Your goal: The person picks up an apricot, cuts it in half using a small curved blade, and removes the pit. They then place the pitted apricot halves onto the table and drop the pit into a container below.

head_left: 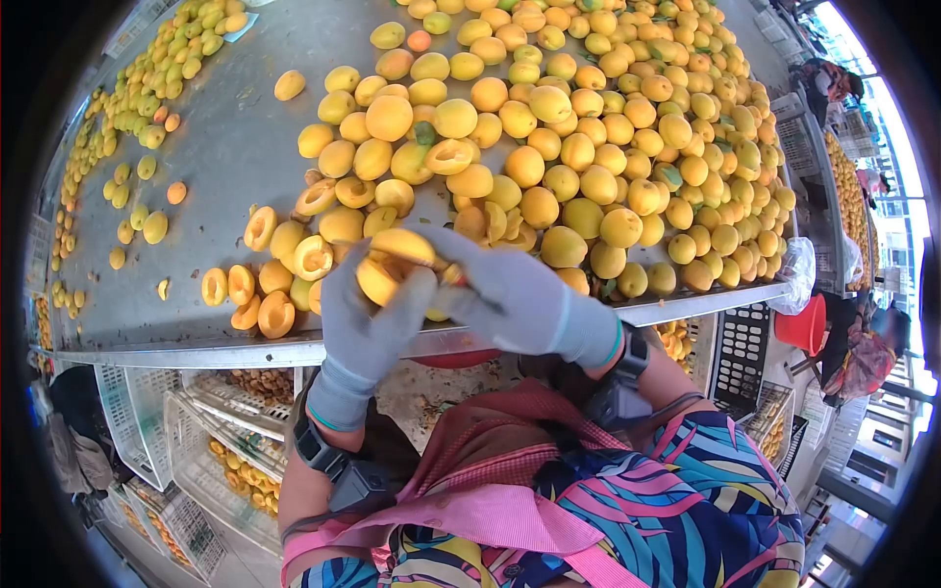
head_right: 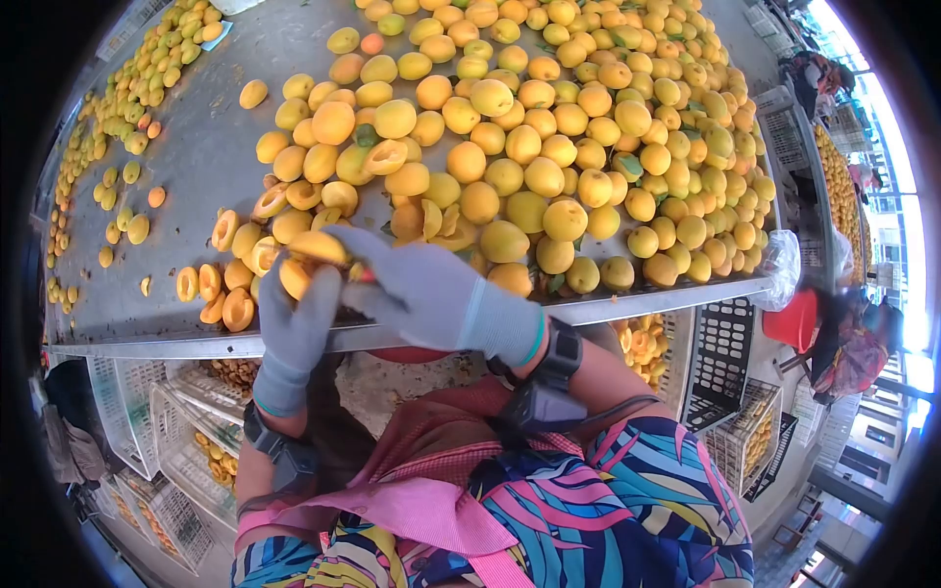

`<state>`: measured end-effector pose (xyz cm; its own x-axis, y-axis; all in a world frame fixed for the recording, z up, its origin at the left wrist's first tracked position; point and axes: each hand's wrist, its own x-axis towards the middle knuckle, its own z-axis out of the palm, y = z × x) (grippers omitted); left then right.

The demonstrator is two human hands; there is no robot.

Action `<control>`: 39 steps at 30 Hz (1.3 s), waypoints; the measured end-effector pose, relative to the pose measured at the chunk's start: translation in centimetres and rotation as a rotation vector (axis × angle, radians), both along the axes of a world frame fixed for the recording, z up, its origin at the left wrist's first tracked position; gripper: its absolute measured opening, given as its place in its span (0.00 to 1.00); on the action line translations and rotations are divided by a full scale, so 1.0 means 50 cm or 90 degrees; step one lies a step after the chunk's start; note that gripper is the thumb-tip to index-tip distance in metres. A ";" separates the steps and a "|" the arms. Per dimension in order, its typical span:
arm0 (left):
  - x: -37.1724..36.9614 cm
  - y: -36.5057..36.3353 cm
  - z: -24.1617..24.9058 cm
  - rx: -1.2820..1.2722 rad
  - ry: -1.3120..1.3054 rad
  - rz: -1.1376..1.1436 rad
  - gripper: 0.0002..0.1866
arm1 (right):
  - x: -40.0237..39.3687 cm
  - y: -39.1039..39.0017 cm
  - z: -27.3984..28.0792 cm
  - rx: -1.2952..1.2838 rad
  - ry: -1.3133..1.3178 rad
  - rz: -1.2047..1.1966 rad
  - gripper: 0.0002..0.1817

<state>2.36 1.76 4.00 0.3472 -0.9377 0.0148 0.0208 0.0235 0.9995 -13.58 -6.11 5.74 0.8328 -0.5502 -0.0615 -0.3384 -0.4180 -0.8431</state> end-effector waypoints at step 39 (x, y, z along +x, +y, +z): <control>-0.042 0.011 -0.060 0.107 0.352 -0.203 0.26 | 0.066 -0.006 0.013 0.383 -0.711 -0.405 0.11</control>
